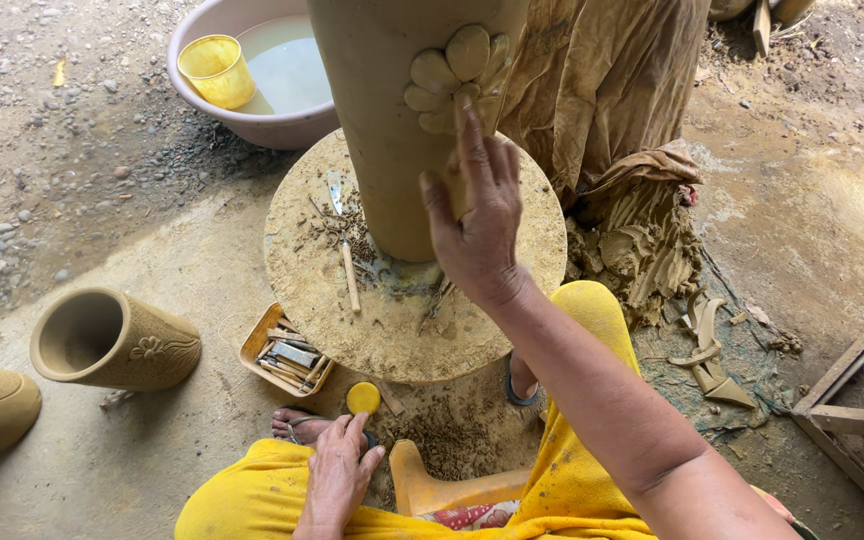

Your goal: The person sits on the ground and decorates a tall clay pot by hand. They roll small pieces of clay into shapes, attach them to the pot's surface to form a flower design, and smooth the edges. The person occasionally dips their hand into a bucket of water to wet the clay.

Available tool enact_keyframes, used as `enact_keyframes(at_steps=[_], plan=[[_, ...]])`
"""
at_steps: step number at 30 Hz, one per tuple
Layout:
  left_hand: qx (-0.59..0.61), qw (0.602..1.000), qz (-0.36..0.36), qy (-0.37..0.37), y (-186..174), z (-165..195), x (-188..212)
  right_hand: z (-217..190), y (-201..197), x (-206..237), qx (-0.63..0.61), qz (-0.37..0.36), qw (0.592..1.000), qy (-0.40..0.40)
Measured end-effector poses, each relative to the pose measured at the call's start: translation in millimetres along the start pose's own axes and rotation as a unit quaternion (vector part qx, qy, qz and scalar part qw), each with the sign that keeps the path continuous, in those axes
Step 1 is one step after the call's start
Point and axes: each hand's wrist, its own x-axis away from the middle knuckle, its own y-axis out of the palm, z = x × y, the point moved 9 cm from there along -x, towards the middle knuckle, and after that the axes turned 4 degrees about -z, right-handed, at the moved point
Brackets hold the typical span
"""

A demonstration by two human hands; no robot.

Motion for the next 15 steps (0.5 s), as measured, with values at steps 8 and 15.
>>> enact_keyframes(at_steps=[8, 15], plan=[[0.0, 1.0, -0.01, -0.01, 0.4, -2.2, -0.1, -10.3, 24.8, 2.6, -0.093, -0.081, 0.992, 0.037], [0.005, 1.0, -0.012, -0.014, 0.5, -2.3, 0.4, -14.9, 36.8, 6.8, -0.144, -0.06, 0.988, 0.002]])
